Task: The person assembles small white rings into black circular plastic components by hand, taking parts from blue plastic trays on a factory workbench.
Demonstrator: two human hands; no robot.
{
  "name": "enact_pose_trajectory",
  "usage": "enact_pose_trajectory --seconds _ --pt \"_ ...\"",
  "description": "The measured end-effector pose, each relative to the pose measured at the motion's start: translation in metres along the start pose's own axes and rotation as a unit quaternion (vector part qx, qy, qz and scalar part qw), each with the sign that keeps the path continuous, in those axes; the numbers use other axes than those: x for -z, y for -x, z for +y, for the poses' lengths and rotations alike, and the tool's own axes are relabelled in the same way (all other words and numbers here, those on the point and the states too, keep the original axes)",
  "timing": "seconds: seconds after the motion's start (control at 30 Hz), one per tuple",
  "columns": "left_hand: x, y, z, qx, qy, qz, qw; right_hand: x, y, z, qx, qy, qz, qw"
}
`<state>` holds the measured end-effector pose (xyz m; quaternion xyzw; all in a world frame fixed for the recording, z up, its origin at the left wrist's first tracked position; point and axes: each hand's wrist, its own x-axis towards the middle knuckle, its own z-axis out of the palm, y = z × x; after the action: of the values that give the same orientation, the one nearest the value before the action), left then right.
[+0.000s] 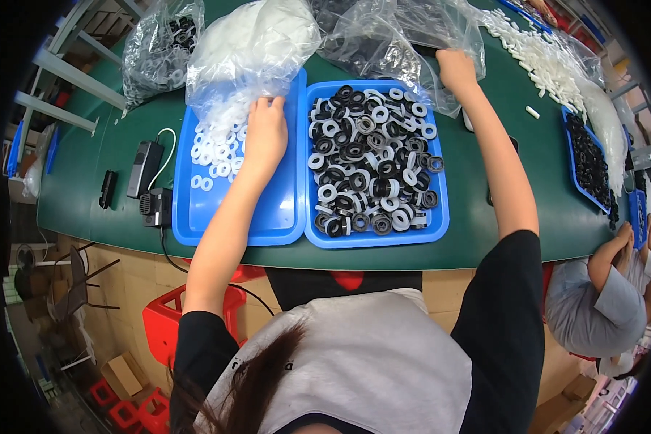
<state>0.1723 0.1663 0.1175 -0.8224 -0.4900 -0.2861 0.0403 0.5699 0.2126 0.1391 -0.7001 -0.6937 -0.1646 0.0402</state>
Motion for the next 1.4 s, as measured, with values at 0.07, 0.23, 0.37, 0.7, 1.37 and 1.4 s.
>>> enact_pose_trajectory --seconds 0.07,0.23,0.37,0.7,1.37,1.4 --pt "0.004 0.0 0.004 0.023 0.027 0.002 0.999 -0.007 -0.003 -0.006 0.008 0.063 -0.001 0.998" --pt "0.019 -0.005 0.014 0.094 0.062 -0.006 0.994 -0.012 -0.006 -0.003 0.032 0.134 0.032 0.99" --pt "0.039 -0.005 0.029 0.136 0.234 0.021 0.962 0.012 0.01 -0.003 0.005 -0.042 0.136 0.99" --pt "0.066 -0.005 0.049 0.247 0.591 0.023 0.767 0.128 0.107 -0.121 -0.077 -0.744 0.047 0.662" --pt "0.073 0.002 0.074 0.18 0.671 -0.135 0.707 0.127 0.134 -0.171 -0.062 -0.811 -0.015 0.582" --pt "0.074 0.003 0.075 0.173 0.677 -0.136 0.702 0.126 0.134 -0.173 -0.059 -0.809 0.018 0.585"
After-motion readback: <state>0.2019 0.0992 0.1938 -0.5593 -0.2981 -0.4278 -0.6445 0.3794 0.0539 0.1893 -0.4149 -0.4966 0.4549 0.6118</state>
